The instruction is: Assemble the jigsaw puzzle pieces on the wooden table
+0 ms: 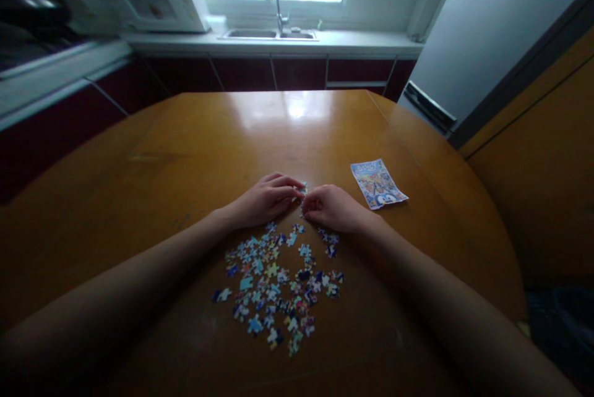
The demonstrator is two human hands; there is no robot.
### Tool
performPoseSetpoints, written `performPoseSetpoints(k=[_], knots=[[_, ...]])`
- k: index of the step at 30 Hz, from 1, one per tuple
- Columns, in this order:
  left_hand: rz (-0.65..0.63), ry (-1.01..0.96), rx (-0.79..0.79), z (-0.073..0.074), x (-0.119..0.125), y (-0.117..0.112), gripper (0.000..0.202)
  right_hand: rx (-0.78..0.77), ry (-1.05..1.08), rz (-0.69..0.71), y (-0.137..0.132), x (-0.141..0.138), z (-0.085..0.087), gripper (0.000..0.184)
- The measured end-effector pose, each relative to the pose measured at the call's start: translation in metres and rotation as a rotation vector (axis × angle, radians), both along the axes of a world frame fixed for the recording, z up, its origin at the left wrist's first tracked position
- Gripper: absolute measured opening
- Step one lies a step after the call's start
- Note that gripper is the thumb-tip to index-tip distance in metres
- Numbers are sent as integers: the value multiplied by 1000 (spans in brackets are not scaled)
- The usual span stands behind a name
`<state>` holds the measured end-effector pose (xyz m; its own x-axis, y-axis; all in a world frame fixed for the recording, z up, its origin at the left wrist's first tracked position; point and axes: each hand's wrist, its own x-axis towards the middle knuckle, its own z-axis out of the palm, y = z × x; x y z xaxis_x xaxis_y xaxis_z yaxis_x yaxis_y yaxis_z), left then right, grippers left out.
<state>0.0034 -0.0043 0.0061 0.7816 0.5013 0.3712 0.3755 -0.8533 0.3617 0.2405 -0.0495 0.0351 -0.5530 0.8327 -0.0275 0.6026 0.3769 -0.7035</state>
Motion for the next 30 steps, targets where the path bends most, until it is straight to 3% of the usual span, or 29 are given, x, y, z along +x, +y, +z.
performPoseSetpoints(k=[14, 19, 26, 30], knots=[[-5, 19, 19, 3, 0, -1, 24, -16, 80, -24, 3, 2, -7, 14], [8, 61, 39, 4, 0, -3, 28, 200, 114, -158, 12, 8, -15, 20], [-9, 45, 48, 3, 0, -1, 28, 362, 58, -95, 14, 9, -20, 29], [6, 31, 59, 1, 0, -1, 25, 410, 44, -55, 16, 10, -26, 43]])
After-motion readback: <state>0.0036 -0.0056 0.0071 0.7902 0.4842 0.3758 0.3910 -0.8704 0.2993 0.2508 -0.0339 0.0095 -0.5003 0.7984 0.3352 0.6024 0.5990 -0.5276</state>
